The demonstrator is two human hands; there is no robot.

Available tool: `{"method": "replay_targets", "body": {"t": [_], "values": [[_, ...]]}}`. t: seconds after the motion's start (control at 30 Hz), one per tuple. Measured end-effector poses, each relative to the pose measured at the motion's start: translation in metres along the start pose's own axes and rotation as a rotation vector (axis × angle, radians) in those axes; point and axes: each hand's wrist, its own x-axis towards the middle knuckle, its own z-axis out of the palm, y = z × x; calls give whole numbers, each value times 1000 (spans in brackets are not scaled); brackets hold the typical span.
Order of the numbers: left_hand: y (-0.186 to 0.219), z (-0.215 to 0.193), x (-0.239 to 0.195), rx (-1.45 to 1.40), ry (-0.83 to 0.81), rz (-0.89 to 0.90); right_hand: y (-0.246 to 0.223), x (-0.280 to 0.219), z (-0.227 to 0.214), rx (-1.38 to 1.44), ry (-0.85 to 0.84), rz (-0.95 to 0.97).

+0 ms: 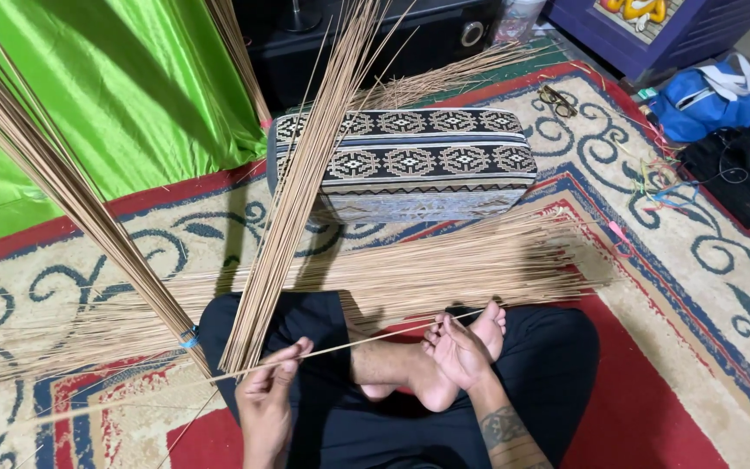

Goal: The person sits cross-legged on a carpeted floor surrounded by bundles of thin bamboo sticks. They take individual sticks from a bundle, hold each one up, flex and run their hands along it, and set it aside, working through the sticks one at a time.

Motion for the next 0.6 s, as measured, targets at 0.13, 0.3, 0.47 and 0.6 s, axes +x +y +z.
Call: {"method": "replay_targets", "body": {"t": [0.13,0.3,0.47,0.6], "values": [[-25,21,-7,137,-198,-24,2,1,-5,-8,-16,5],[-57,50,-25,118,-231,-213,3,0,-8,-21,-56,14],[-51,15,5,-169,244,-153,8,3,-15,-22,6,-53],[15,-21,21,-63,337,-1,8,4,-10,-21,5,-57]]}}
